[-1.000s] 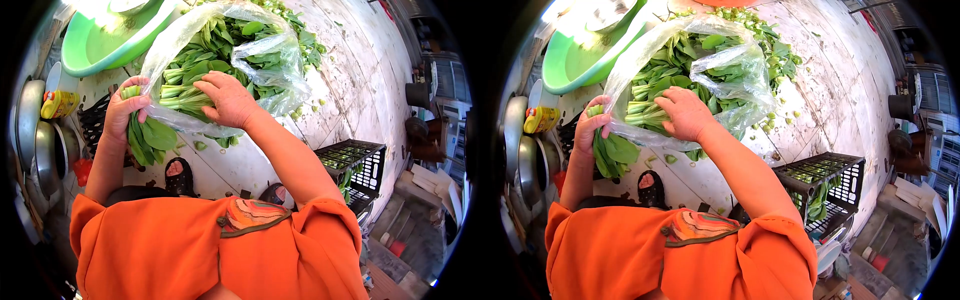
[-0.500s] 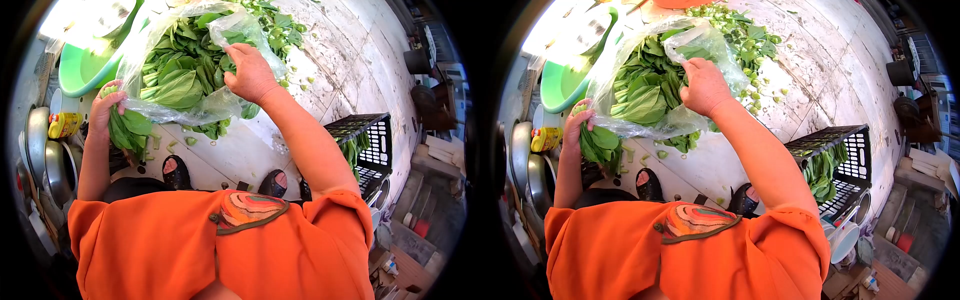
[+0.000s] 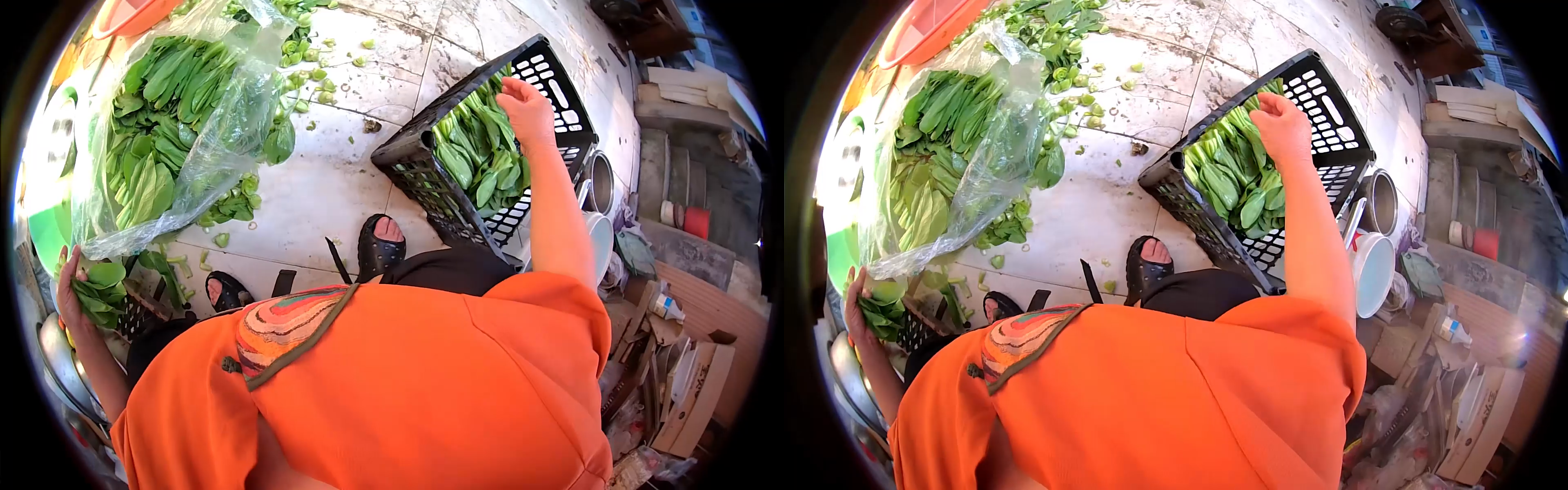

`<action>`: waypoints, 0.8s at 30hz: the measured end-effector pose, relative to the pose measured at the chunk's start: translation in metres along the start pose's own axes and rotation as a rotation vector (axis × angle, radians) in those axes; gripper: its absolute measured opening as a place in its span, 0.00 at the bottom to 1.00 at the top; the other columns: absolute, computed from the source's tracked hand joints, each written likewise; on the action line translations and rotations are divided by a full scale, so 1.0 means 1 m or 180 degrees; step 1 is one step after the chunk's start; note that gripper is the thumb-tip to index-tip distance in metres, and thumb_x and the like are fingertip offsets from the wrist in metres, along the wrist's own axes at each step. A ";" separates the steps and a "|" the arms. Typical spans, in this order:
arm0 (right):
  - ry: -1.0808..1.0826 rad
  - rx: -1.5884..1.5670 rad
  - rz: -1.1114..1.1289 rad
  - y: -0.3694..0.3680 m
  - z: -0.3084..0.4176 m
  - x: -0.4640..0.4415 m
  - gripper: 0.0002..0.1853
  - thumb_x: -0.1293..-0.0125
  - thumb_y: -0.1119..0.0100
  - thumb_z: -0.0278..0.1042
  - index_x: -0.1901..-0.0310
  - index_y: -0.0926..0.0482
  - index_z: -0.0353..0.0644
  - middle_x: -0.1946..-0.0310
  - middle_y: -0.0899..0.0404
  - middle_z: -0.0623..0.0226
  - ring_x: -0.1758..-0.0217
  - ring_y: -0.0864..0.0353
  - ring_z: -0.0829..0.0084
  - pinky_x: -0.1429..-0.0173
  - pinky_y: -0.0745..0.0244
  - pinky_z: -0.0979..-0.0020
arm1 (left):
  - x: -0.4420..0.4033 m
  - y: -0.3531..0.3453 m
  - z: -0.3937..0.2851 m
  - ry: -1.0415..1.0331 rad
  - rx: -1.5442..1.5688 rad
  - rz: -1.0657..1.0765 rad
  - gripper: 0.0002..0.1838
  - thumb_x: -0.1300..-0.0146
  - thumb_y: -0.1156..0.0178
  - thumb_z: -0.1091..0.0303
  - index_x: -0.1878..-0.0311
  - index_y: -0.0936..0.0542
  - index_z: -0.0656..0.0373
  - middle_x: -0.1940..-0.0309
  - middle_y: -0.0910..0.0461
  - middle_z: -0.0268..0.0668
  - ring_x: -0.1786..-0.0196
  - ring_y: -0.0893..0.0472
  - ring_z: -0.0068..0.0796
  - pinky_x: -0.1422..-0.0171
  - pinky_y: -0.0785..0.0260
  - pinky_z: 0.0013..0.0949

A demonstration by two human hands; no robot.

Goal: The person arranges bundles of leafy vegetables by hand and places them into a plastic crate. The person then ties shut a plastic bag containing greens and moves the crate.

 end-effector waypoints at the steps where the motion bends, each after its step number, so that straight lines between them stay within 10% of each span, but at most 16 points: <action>1: -0.0325 -0.0093 0.0014 0.009 -0.031 0.009 0.22 0.44 0.33 0.34 0.47 0.17 0.38 0.54 0.14 0.62 0.50 0.16 0.74 0.43 0.23 0.73 | 0.011 -0.012 -0.009 -0.0076 -0.0106 -0.0015 0.33 0.32 0.40 0.72 0.27 0.40 0.65 0.41 0.22 0.41 0.71 0.25 0.17 0.62 0.27 0.22; 16: -0.0025 0.2549 0.1312 -0.080 -0.102 -0.054 0.55 0.56 0.24 0.56 0.27 0.39 0.46 0.26 0.40 0.58 0.21 0.46 0.57 0.22 0.46 0.53 | 0.138 -0.267 -0.026 -0.0494 -0.1211 0.1645 0.37 0.44 0.33 0.69 0.32 0.36 0.69 0.47 0.23 0.43 0.78 0.26 0.17 0.61 0.27 0.21; 24: -0.0250 0.2168 0.1775 -0.098 -0.131 -0.052 0.44 0.57 0.25 0.51 0.40 0.29 0.32 0.43 0.22 0.45 0.39 0.23 0.52 0.34 0.27 0.60 | 0.110 -0.244 0.024 0.0159 -0.1556 0.1194 0.30 0.43 0.33 0.71 0.37 0.30 0.65 0.58 0.21 0.39 0.77 0.25 0.19 0.69 0.29 0.20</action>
Point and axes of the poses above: each hand's wrist, its own x-axis away from the middle knuckle, its own y-axis out of the back of the hand, z = x × y, the point moved 8 cm from there along -x, towards the middle knuckle
